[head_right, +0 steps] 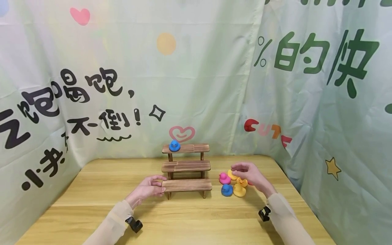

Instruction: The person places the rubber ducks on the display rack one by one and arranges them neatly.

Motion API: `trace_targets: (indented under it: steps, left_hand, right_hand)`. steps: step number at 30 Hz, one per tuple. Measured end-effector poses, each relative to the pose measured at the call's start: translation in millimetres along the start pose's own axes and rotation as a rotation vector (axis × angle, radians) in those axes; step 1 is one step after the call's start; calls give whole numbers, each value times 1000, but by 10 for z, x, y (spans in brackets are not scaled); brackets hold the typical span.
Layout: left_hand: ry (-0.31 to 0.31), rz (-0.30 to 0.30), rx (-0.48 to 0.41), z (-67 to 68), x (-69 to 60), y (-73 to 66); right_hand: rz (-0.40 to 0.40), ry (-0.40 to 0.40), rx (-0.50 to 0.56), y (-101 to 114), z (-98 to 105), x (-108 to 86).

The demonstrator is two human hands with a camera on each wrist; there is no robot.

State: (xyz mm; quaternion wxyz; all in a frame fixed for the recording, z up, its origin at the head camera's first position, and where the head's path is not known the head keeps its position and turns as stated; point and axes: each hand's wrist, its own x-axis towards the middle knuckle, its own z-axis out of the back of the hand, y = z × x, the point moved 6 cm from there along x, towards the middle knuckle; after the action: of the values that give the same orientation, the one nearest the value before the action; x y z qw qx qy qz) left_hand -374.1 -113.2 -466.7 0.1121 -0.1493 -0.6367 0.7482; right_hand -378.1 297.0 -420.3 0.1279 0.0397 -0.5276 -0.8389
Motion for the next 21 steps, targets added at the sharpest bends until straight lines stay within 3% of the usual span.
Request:
trace_targets:
  steps: [9, 21]
  left_hand:
    - [10, -17, 0, 0, 1, 11]
    - [11, -33, -5, -13, -22, -30]
  right_hand:
    - [-51, 23, -47, -164, 56, -107]
    - [-47, 118, -140, -290, -55, -170]
